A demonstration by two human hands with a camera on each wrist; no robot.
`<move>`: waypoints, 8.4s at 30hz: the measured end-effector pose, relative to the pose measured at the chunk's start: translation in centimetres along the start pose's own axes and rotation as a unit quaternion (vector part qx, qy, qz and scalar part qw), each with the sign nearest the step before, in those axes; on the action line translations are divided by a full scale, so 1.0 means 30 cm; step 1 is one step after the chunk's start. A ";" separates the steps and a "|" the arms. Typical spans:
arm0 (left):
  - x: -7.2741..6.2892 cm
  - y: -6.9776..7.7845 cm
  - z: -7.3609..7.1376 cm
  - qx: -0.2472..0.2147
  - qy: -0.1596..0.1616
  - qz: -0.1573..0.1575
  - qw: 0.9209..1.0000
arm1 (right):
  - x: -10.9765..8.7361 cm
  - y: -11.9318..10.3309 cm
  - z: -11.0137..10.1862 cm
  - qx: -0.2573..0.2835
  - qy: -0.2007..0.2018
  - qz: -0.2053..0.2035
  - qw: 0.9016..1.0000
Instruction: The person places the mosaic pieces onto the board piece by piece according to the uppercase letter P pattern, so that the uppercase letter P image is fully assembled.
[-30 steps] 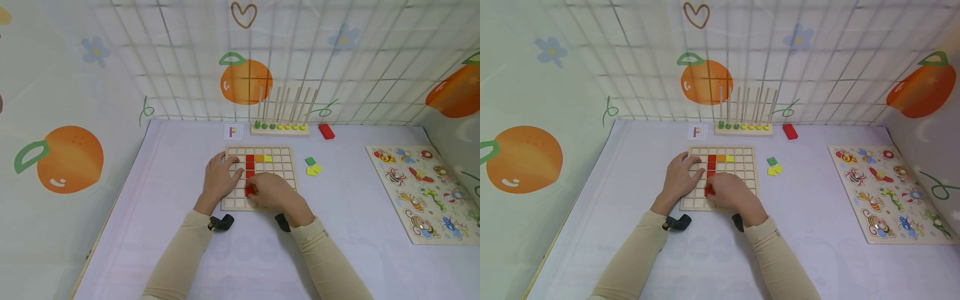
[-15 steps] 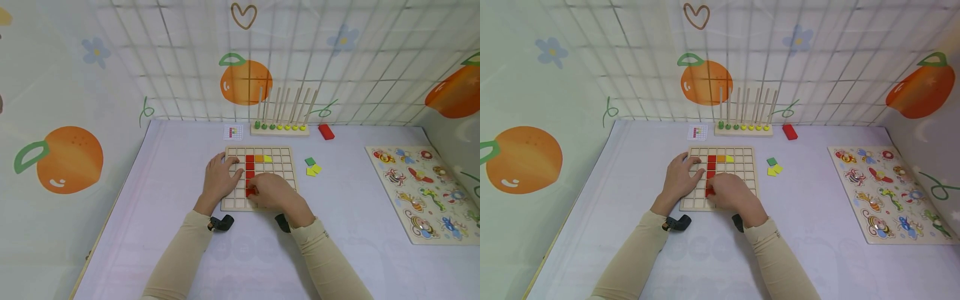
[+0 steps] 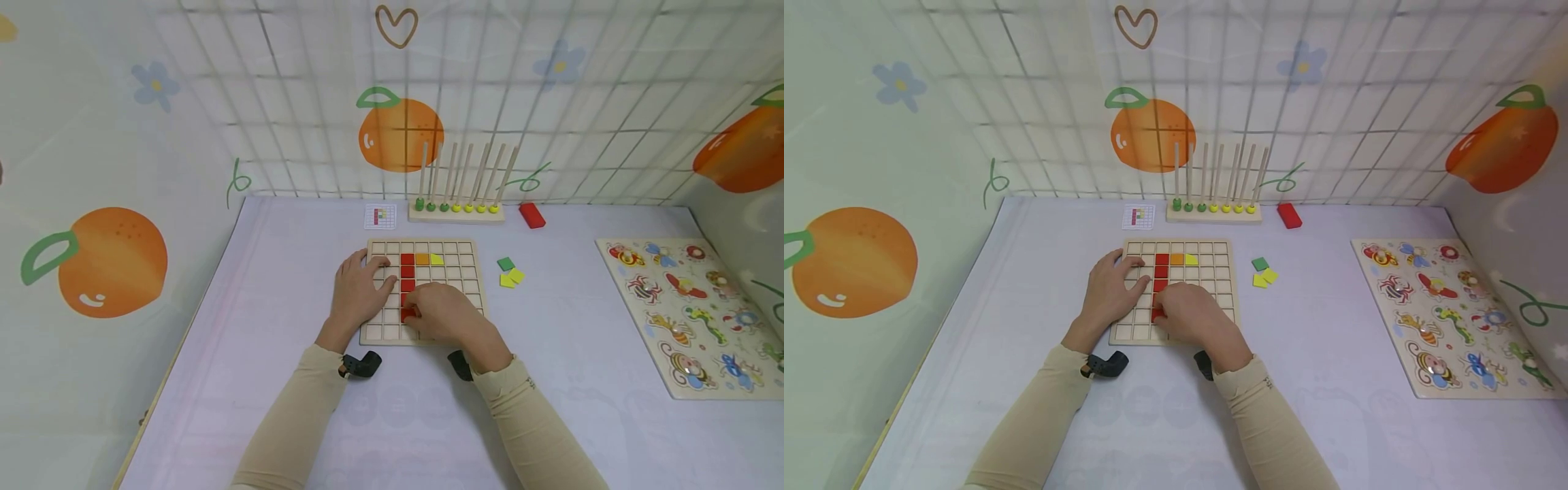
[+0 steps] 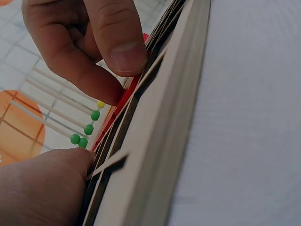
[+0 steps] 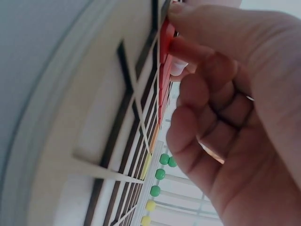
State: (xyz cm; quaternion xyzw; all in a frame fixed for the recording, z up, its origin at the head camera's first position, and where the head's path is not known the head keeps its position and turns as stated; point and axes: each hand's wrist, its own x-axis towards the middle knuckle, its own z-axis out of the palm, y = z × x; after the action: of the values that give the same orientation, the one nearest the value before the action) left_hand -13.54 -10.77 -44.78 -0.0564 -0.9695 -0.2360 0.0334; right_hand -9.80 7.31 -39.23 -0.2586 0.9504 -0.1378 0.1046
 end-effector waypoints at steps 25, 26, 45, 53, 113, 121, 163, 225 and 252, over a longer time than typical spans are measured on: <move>-0.003 -0.002 -0.002 -0.007 0.001 0.003 1.000 | -0.025 0.099 -0.045 0.059 0.037 0.043 0.997; -0.002 -0.002 -0.001 -0.007 0.001 0.003 1.000 | -0.027 0.114 -0.050 0.063 0.040 0.047 0.996; 0.000 -0.001 0.004 -0.012 -0.002 -0.005 1.000 | -0.118 0.388 -0.090 0.099 0.134 0.165 0.972; -0.001 0.000 0.004 -0.013 -0.003 -0.006 1.000 | -0.134 0.443 -0.085 0.104 0.147 0.212 0.961; 0.001 -0.002 0.008 -0.016 -0.004 -0.003 1.000 | -0.095 0.502 -0.063 0.099 0.148 0.290 0.940; 0.002 -0.008 0.006 -0.016 -0.003 0.002 1.000 | -0.089 0.464 -0.102 0.112 0.144 0.232 0.955; 0.008 -0.009 0.006 -0.018 0.002 0.013 1.000 | 0.053 0.190 -0.041 0.062 0.031 0.046 0.997; 0.003 -0.008 0.003 -0.021 0.003 0.017 1.000 | -0.155 0.529 -0.136 0.169 0.023 0.207 0.963; 0.003 -0.006 0.006 -0.018 0.010 0.016 1.000 | -0.141 0.532 -0.106 0.177 0.000 0.185 0.967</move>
State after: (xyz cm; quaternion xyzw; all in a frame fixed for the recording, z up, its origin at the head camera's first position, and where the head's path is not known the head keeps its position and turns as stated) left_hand -13.66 -10.84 -45.02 -0.0698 -0.9636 -0.2539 0.0458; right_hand -14.47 23.40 -40.74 -0.0559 0.9420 -0.2821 0.1728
